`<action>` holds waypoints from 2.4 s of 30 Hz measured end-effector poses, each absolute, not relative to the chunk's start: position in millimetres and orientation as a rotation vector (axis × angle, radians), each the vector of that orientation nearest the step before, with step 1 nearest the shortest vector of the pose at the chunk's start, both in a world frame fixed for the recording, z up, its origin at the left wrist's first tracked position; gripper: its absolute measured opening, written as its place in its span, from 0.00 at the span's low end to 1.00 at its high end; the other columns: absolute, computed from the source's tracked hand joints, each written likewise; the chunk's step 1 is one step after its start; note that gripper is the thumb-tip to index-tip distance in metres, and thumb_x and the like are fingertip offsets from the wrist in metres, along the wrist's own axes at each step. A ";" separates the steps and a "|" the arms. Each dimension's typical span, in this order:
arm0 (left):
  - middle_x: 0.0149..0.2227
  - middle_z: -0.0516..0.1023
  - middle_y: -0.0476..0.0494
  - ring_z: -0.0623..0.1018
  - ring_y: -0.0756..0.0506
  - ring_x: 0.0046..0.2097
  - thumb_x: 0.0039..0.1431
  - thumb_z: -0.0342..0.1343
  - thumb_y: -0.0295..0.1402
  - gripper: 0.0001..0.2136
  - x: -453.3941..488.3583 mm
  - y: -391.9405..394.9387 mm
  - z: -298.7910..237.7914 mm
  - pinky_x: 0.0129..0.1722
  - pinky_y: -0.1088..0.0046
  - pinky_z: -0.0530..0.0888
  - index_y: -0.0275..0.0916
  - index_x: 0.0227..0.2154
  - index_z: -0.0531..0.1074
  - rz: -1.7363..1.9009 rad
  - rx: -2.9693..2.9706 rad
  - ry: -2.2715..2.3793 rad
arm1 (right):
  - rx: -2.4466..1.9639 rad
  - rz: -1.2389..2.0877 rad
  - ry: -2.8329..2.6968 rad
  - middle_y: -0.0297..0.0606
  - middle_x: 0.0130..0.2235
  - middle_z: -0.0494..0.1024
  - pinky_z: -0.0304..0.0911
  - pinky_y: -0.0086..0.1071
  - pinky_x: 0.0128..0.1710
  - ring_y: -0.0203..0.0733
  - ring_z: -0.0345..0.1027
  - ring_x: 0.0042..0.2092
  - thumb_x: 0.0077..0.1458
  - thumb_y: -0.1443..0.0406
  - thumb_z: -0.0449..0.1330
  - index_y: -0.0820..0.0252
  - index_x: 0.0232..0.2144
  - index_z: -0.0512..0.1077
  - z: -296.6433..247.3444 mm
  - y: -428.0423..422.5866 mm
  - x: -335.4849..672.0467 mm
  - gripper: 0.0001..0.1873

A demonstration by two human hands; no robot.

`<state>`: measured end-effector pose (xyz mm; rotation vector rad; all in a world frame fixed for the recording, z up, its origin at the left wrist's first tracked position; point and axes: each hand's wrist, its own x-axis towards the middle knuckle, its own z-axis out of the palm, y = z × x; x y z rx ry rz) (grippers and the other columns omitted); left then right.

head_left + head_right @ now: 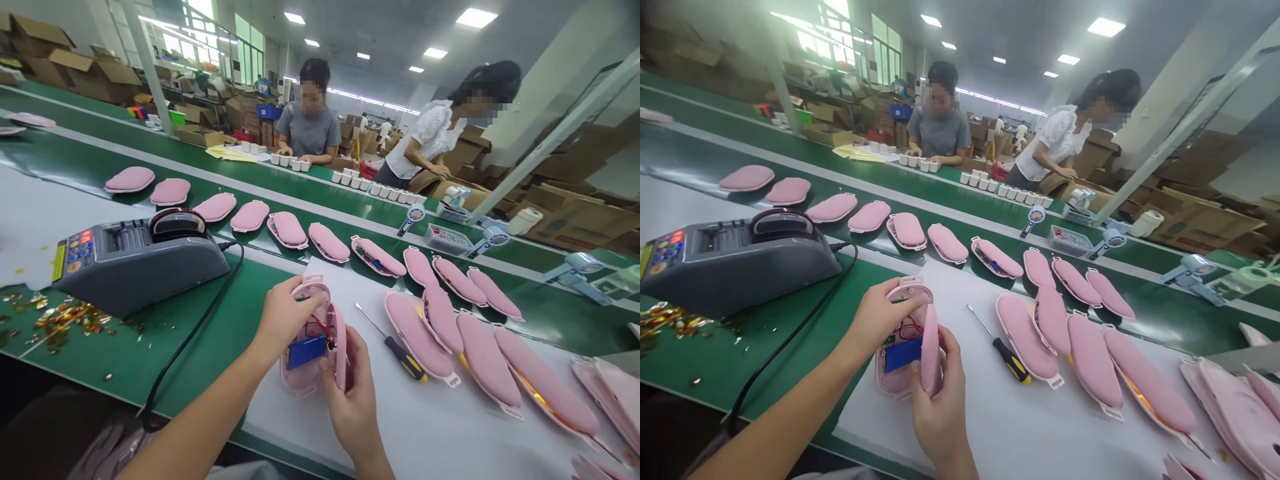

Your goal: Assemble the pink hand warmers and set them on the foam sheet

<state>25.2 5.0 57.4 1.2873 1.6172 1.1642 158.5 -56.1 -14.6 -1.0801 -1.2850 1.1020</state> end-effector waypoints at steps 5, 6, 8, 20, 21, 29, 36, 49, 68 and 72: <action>0.33 0.79 0.53 0.76 0.47 0.34 0.51 0.52 0.29 0.15 31.7 -2.6 54.3 0.32 0.74 0.69 0.45 0.43 0.71 1.152 1.508 1.611 | -1.134 1.094 -1.129 0.42 0.55 0.70 0.68 0.38 0.49 0.47 0.67 0.54 0.55 0.57 0.61 0.53 0.57 0.61 -8.1 -52.8 160.5 0.28; 0.35 0.79 0.52 0.76 0.46 0.35 0.52 0.51 0.30 0.17 33.4 -3.4 54.0 0.33 0.73 0.70 0.46 0.46 0.69 1.148 1.557 1.625 | -1.147 1.112 -1.089 0.43 0.55 0.71 0.68 0.38 0.49 0.47 0.67 0.53 0.54 0.56 0.61 0.53 0.57 0.62 -6.2 -51.1 161.1 0.29; 0.41 0.79 0.49 0.77 0.45 0.41 0.53 0.51 0.29 0.21 35.7 -2.7 53.6 0.39 0.71 0.71 0.45 0.51 0.66 1.143 1.675 1.636 | -1.145 1.155 -1.027 0.44 0.54 0.72 0.68 0.40 0.49 0.49 0.68 0.53 0.53 0.55 0.62 0.55 0.56 0.63 -3.8 -47.2 163.1 0.29; 0.47 0.77 0.48 0.77 0.42 0.43 0.47 0.60 0.35 0.33 21.6 -6.2 50.8 0.44 0.68 0.72 0.47 0.58 0.62 1.046 1.619 1.376 | -1.113 1.141 -1.086 0.43 0.55 0.71 0.64 0.40 0.53 0.48 0.65 0.55 0.57 0.56 0.58 0.55 0.55 0.64 -0.3 -48.3 169.0 0.24; 0.46 0.78 0.48 0.77 0.42 0.42 0.48 0.59 0.33 0.30 24.7 -7.4 49.5 0.44 0.68 0.72 0.47 0.58 0.63 1.063 1.620 1.416 | -1.124 1.127 -1.102 0.42 0.55 0.71 0.64 0.40 0.53 0.47 0.65 0.55 0.58 0.56 0.58 0.55 0.55 0.64 1.0 -49.0 166.8 0.24; 0.46 0.78 0.42 0.78 0.39 0.44 0.53 0.52 0.27 0.33 40.6 -12.1 53.0 0.42 0.66 0.72 0.46 0.63 0.54 0.984 1.725 1.546 | -1.288 0.973 -1.145 0.43 0.54 0.72 0.63 0.41 0.53 0.48 0.65 0.55 0.58 0.55 0.55 0.57 0.55 0.63 3.7 -45.3 164.6 0.24; 0.55 0.72 0.42 0.75 0.40 0.51 0.56 0.48 0.24 0.30 40.6 -15.2 47.0 0.48 0.65 0.71 0.45 0.63 0.55 1.042 1.764 1.521 | -1.284 0.876 -1.324 0.41 0.60 0.67 0.63 0.41 0.54 0.49 0.59 0.61 0.60 0.56 0.54 0.54 0.59 0.61 14.2 -49.5 171.8 0.27; 0.51 0.74 0.41 0.75 0.41 0.50 0.48 0.50 0.22 0.28 44.5 -6.4 27.5 0.50 0.65 0.71 0.40 0.55 0.65 1.277 1.715 1.414 | -1.125 0.981 -1.149 0.43 0.54 0.72 0.63 0.40 0.53 0.45 0.67 0.54 0.60 0.56 0.53 0.55 0.57 0.61 5.9 -39.9 144.9 0.24; 0.58 0.65 0.44 0.70 0.40 0.54 0.49 0.61 0.37 0.30 38.8 -13.3 20.0 0.51 0.64 0.70 0.49 0.55 0.59 1.284 0.894 0.867 | -1.073 1.292 -1.497 0.41 0.57 0.71 0.62 0.44 0.56 0.49 0.61 0.60 0.57 0.52 0.57 0.51 0.50 0.73 11.7 -29.8 164.9 0.21; 0.61 0.61 0.43 0.64 0.36 0.61 0.44 0.57 0.28 0.33 41.0 -22.0 23.0 0.58 0.61 0.65 0.47 0.56 0.59 1.332 0.924 0.995 | -1.052 1.171 -1.126 0.41 0.49 0.75 0.68 0.41 0.48 0.48 0.68 0.52 0.52 0.47 0.59 0.53 0.42 0.74 -8.6 -22.6 145.9 0.22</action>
